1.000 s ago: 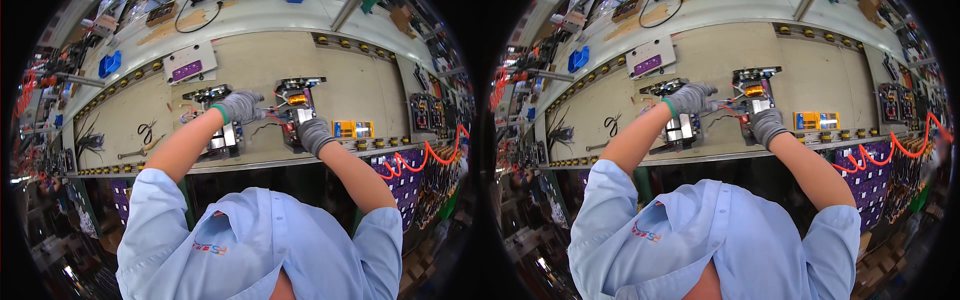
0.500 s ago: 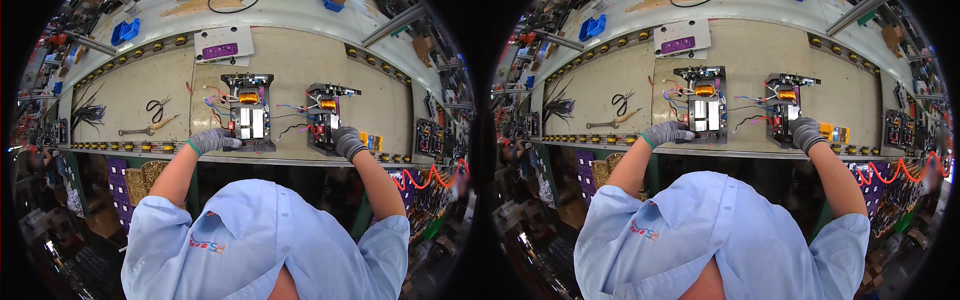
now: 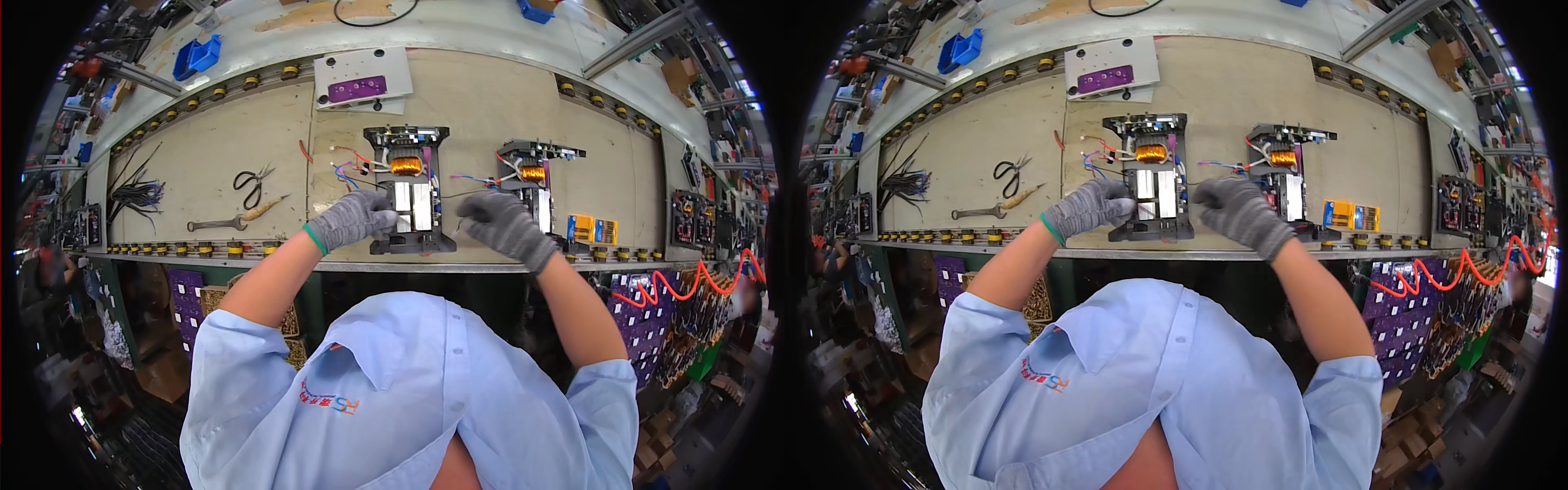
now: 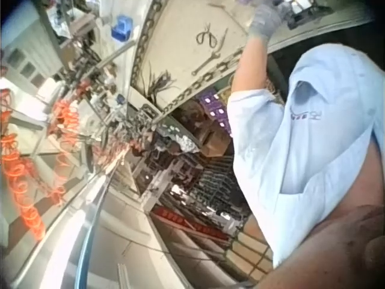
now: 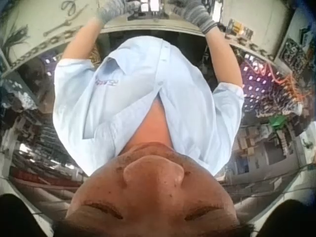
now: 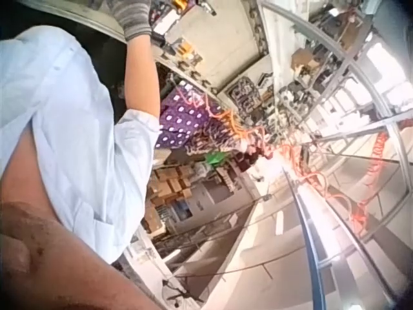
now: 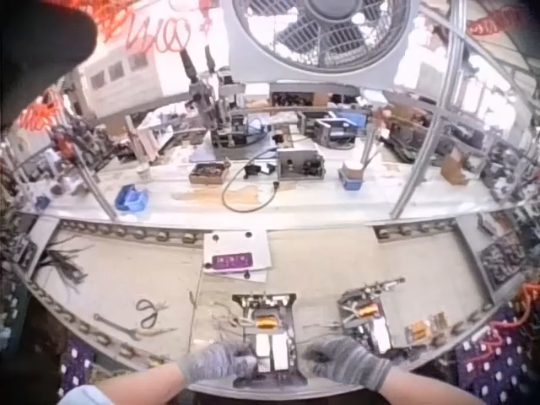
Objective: Assembling electronic circuit boards by inserting components and using an electric screwdriver to secure them into metal housings on a factory assembly line.
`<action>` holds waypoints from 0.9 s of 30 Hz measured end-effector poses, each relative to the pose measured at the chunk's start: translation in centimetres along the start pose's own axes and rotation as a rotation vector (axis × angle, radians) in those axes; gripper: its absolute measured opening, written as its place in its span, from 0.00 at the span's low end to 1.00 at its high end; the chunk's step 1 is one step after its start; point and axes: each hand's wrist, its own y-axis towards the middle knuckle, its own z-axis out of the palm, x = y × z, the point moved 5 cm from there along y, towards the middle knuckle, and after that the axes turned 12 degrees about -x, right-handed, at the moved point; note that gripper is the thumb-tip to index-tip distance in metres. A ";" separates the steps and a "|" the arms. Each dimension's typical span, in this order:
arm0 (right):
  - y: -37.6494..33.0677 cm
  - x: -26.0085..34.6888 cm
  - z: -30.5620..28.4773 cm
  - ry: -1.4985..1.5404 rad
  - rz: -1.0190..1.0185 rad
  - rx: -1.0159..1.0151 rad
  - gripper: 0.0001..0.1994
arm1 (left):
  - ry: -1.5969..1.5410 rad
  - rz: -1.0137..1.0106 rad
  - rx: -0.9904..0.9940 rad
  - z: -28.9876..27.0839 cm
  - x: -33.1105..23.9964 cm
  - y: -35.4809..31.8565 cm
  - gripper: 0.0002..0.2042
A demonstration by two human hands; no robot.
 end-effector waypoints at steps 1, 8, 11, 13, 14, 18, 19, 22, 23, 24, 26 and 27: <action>1.3 0.7 2.1 0.053 -0.061 0.029 0.12 | 0.011 0.003 -0.018 0.4 -1.2 0.0 0.14; 2.8 1.4 7.3 0.017 -0.072 0.207 0.13 | 0.228 0.249 -0.051 -2.5 -4.8 0.7 0.20; 0.9 1.6 7.7 0.024 -0.092 -0.006 0.10 | 0.000 0.230 -0.157 -8.2 -2.9 3.9 0.22; 0.2 3.0 9.2 -0.124 -0.127 -0.073 0.09 | 0.094 0.332 -0.396 -12.5 -3.4 7.0 0.20; 0.1 3.9 9.6 -0.198 -0.127 -0.088 0.08 | 0.243 0.425 -0.581 -14.5 -3.8 9.2 0.19; 0.5 4.5 9.5 -0.256 -0.107 -0.162 0.08 | 0.675 0.343 -0.771 -19.3 -3.5 20.8 0.23; 0.6 4.5 9.5 -0.246 -0.088 -0.154 0.09 | 0.947 0.333 -0.893 -20.1 -4.0 22.6 0.26; 0.4 4.5 9.8 -0.302 -0.071 -0.153 0.09 | 0.981 0.042 -0.683 -22.0 -4.1 26.6 0.32; 0.4 4.6 9.7 -0.320 -0.072 -0.171 0.08 | 0.975 0.060 -0.689 -22.1 -5.1 27.1 0.32; 0.6 4.4 9.4 -0.330 -0.076 -0.183 0.08 | 0.988 0.020 -0.630 -22.3 -5.6 27.3 0.33; 0.5 4.2 9.4 -0.326 -0.032 -0.152 0.09 | 0.991 0.008 -0.542 -22.1 -7.0 26.1 0.35; 0.4 4.2 9.4 -0.325 -0.039 -0.162 0.09 | 1.019 0.042 -0.513 -21.7 -7.3 25.8 0.35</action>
